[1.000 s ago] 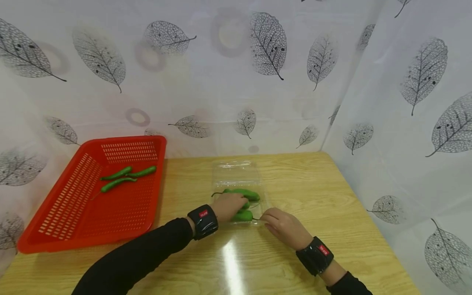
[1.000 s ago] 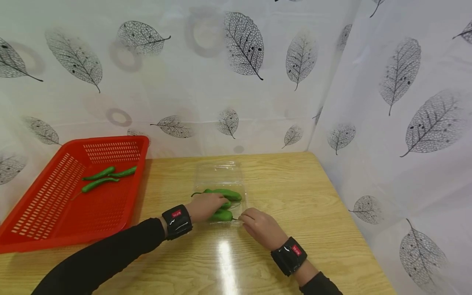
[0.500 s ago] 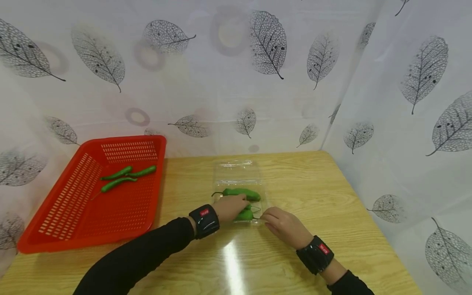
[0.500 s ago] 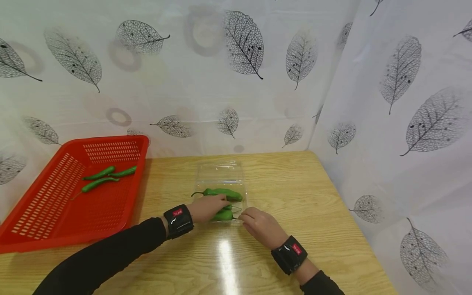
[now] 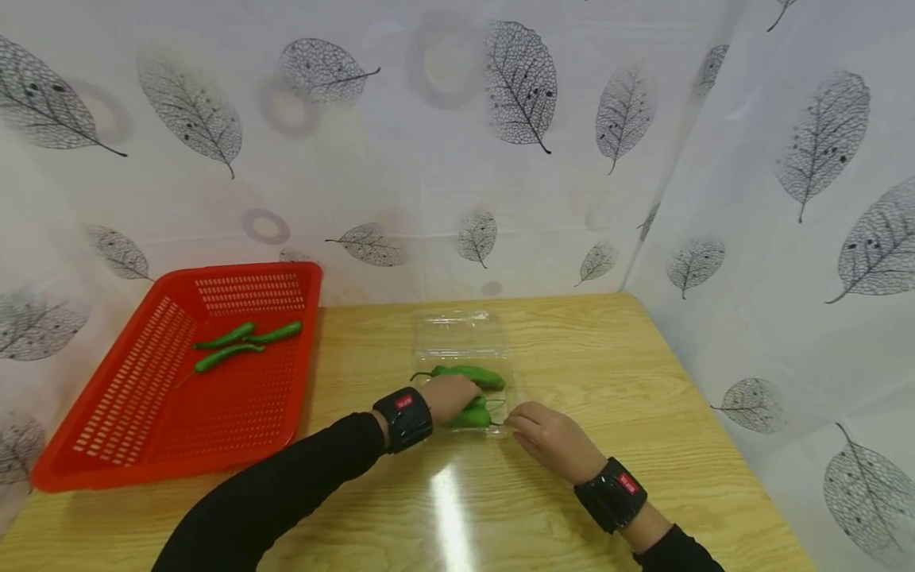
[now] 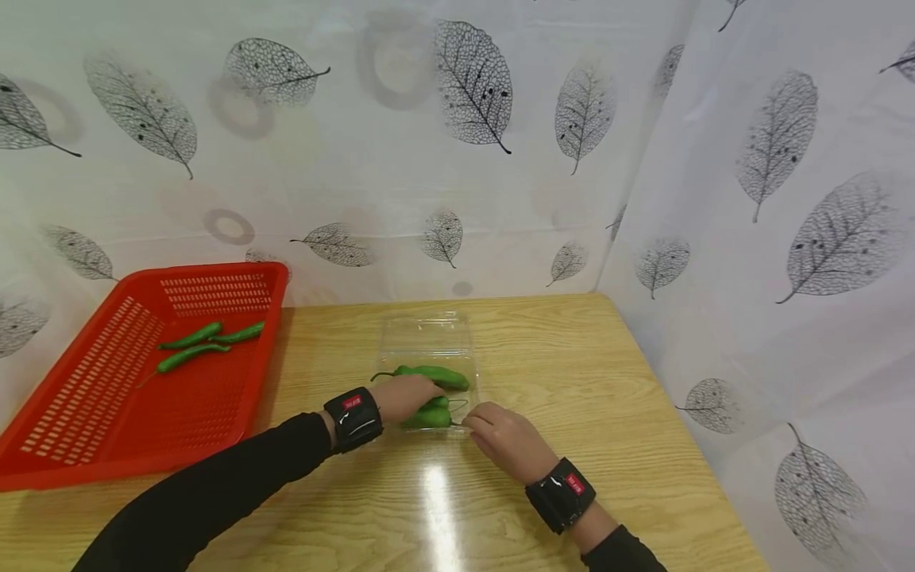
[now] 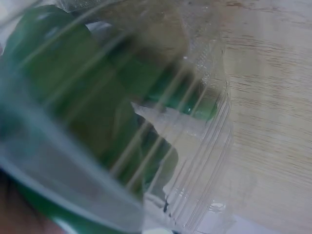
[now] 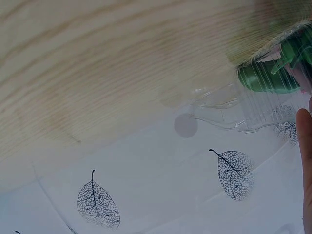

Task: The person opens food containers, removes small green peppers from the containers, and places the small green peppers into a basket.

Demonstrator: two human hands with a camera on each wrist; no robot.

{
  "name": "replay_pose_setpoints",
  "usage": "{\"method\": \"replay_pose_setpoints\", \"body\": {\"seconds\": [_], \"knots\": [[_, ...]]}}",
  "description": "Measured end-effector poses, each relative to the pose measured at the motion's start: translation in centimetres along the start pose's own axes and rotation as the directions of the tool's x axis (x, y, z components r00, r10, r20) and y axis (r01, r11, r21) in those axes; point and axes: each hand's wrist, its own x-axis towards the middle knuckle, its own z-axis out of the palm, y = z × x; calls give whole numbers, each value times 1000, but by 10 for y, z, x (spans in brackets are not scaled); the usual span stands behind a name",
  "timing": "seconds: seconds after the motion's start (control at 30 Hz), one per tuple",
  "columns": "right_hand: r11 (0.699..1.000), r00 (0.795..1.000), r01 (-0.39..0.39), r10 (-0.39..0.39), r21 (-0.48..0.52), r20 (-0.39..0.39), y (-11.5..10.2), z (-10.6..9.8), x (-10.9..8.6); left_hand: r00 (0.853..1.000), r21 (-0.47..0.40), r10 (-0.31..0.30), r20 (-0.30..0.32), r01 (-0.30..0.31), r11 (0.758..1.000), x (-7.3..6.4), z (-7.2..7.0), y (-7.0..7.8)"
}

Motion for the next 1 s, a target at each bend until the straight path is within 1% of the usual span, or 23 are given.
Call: {"method": "replay_pose_setpoints", "body": {"seconds": [0.07,0.13,0.27,0.4,0.47,0.57,0.73,0.83,0.9,1.0], "knots": [[1000,1000,1,-1,-2,-1,0,0,0,1000,3,-9,5,9,1000,-1,-1,1],[1000,1000,2,-2,-2,-4,0,0,0,1000,28,-13,14,12,1000,-2,-3,3],[1000,1000,-1,1,0,-4,-1,0,0,999,114,-27,41,22,993,-6,-7,8],[1000,1000,-8,8,0,-5,-2,0,1,995,154,-74,72,63,986,-8,-8,12],[1000,1000,-7,7,-2,-6,-3,-1,1,993,152,-94,75,82,985,-8,-8,14],[1000,1000,-5,4,-3,-7,-3,-2,2,993,137,-97,65,88,987,-9,-8,14],[1000,1000,-8,8,2,-9,-3,-3,2,992,27,-115,49,114,993,-8,-7,10],[1000,1000,-12,12,4,-7,-2,-2,2,991,-5,-125,48,125,992,-6,-5,6],[1000,1000,-12,12,2,-6,-2,-1,1,994,16,-107,36,106,994,-5,-2,4],[1000,1000,-13,13,1,-6,-1,0,1,998,90,-65,0,64,994,-6,0,2]]}}
